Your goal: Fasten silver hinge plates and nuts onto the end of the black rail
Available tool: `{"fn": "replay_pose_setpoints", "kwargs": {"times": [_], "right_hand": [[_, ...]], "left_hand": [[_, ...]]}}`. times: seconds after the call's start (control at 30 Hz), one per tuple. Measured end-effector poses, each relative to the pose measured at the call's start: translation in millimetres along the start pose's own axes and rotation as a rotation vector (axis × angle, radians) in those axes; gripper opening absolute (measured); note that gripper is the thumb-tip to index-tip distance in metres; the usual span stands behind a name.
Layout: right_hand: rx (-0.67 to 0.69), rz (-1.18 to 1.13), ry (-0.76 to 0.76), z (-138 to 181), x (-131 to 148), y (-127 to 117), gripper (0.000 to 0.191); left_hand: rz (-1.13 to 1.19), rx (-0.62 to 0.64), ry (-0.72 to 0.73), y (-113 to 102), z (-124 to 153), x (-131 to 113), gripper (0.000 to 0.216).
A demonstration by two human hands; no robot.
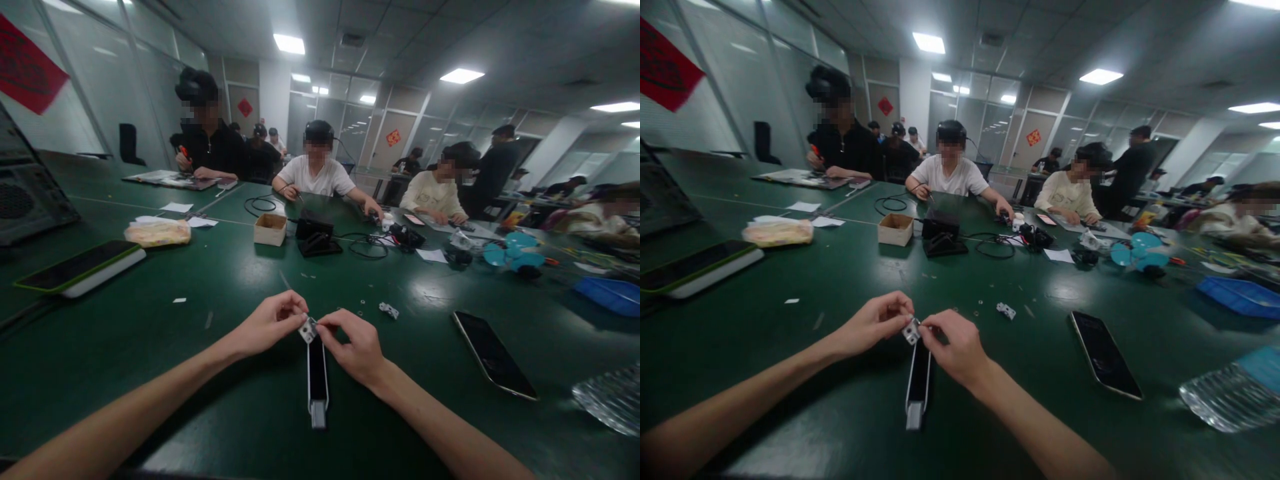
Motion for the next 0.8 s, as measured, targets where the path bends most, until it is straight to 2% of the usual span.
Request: {"fn": "replay_pose_setpoints", "kwargs": {"times": [0.07, 0.17, 0.3, 0.43, 0.8], "right_hand": [[0.043, 0.019, -0.031, -1, -4, 0, 0.012], [0.105, 0.113, 0.003, -3, -20, -1, 0.012], [0.294, 0.256, 0.086, -1, -41, 12, 0.01], [0.414, 0.34, 0.133, 3, -50, 24, 0.01], [0.533, 0.371, 0.151, 8, -52, 31, 0.012]], "left_hand": [[-0.066, -0.053, -0.038, -13, -1, 5, 0.026], [-0.191, -0.079, -0.121, -32, -1, 16, 0.027], [-0.35, -0.071, -0.172, -47, 0, 29, 0.024], [-0.459, -0.03, -0.158, -45, 1, 36, 0.025], [-0.591, 0.004, -0.14, -35, 1, 36, 0.021]]}}
Point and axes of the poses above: each hand's wrist, its own z-axis away from the middle knuckle, its own y-axis out of the palm, x = y × z, the point moved 10 cm from there along -z, towards the middle knuckle, and after that the axes turned 12 degrees about y, right-handed, at the moved point
